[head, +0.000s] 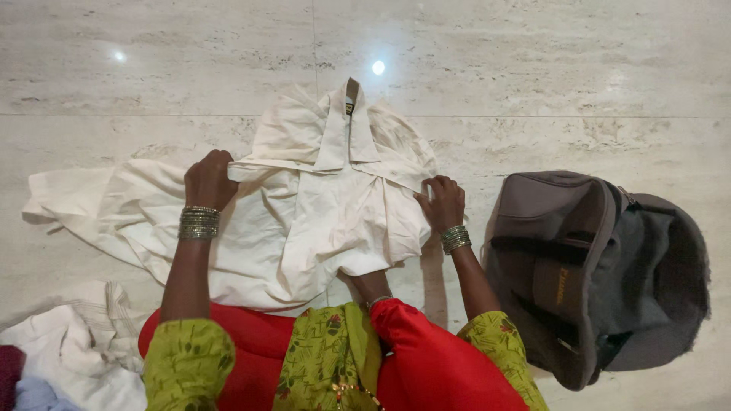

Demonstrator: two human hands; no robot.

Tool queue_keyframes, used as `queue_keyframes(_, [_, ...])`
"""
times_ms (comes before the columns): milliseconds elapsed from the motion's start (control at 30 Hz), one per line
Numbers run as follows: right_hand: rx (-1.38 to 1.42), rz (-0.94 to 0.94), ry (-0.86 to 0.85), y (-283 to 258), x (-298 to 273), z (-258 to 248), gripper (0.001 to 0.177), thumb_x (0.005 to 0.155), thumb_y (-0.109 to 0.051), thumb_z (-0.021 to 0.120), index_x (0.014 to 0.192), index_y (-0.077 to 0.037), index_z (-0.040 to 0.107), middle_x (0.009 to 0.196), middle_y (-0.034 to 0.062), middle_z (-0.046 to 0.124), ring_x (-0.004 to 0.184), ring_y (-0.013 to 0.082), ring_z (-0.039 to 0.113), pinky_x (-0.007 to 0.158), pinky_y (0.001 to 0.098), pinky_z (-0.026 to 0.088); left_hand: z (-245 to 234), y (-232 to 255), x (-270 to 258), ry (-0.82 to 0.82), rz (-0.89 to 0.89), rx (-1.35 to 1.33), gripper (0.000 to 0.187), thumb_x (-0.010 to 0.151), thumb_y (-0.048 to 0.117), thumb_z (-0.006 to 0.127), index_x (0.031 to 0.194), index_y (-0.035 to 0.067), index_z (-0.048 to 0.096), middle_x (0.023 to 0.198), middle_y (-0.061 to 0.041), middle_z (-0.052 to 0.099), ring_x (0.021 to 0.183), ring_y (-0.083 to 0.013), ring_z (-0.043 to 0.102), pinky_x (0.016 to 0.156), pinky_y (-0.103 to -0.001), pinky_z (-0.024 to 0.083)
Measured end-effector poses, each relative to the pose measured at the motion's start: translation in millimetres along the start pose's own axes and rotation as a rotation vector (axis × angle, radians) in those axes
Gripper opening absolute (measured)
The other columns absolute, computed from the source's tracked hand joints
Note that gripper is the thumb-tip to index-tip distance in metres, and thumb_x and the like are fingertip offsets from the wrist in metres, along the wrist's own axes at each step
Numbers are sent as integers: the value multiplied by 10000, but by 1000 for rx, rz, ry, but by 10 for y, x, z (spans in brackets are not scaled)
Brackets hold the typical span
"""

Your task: The person folds a pair of grey trousers by hand, places them inside a brown bag, and then spreads a white shirt on the floor to continue folding it.

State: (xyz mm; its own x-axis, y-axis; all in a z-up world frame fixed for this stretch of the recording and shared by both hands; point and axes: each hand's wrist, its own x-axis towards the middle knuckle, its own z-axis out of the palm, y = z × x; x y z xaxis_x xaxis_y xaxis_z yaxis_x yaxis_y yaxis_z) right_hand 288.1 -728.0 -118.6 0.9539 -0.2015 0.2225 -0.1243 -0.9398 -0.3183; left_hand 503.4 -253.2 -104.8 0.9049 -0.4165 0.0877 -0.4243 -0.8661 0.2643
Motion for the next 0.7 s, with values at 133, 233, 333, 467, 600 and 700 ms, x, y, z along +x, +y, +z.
queue_keyframes(133, [-58, 49, -27, 80, -56, 111, 107, 891, -201, 752, 984, -153, 727, 1095, 35, 689, 1077, 250, 627, 949, 444, 434, -680, 459, -417, -16, 93, 232, 309, 785, 239, 834, 976, 108, 630, 923, -56, 630, 805, -242, 647, 651, -390, 508])
queue_keyframes(233, [-19, 3, 29, 89, -28, 52, 115, 900, -186, 732, 989, -120, 699, 1031, 62, 690, 1018, 275, 636, 931, 454, 458, -801, 833, -879, -180, 69, 295, 297, 906, 355, 749, 962, 84, 641, 905, -77, 636, 696, -206, 624, 552, -356, 506])
queue_keyframes(333, [64, 14, 47, -86, -33, -238, 106, 934, -188, 711, 988, -102, 682, 871, 70, 681, 839, 280, 649, 813, 440, 499, -522, 1214, -1341, -563, -7, 147, 311, 944, 374, 689, 1030, 79, 641, 937, -83, 626, 671, -187, 630, 510, -331, 541])
queue_keyframes(467, [135, 171, -184, -571, -144, -706, 142, 944, -253, 699, 975, -114, 699, 630, 67, 634, 573, 258, 617, 574, 415, 484, -257, 1468, -1699, -488, 52, 295, 152, 863, 219, 699, 931, 87, 664, 924, -61, 643, 844, -221, 637, 682, -403, 525])
queue_keyframes(600, [15, 134, -745, -864, -169, -709, 229, 958, -359, 657, 1104, -186, 700, 587, 82, 660, 558, 253, 642, 560, 419, 486, -208, 1675, -1588, -328, 59, 104, 92, 787, 84, 675, 878, 76, 684, 975, -79, 653, 952, -246, 634, 744, -420, 511])
queue_keyframes(700, [-40, -120, -669, -902, -190, -553, 226, 896, -399, 706, 949, -183, 751, 696, 49, 694, 682, 266, 671, 568, 429, 503, -137, 1724, -1281, -49, 142, -183, 132, 811, 61, 647, 938, 54, 685, 973, -93, 656, 901, -272, 644, 745, -425, 526])
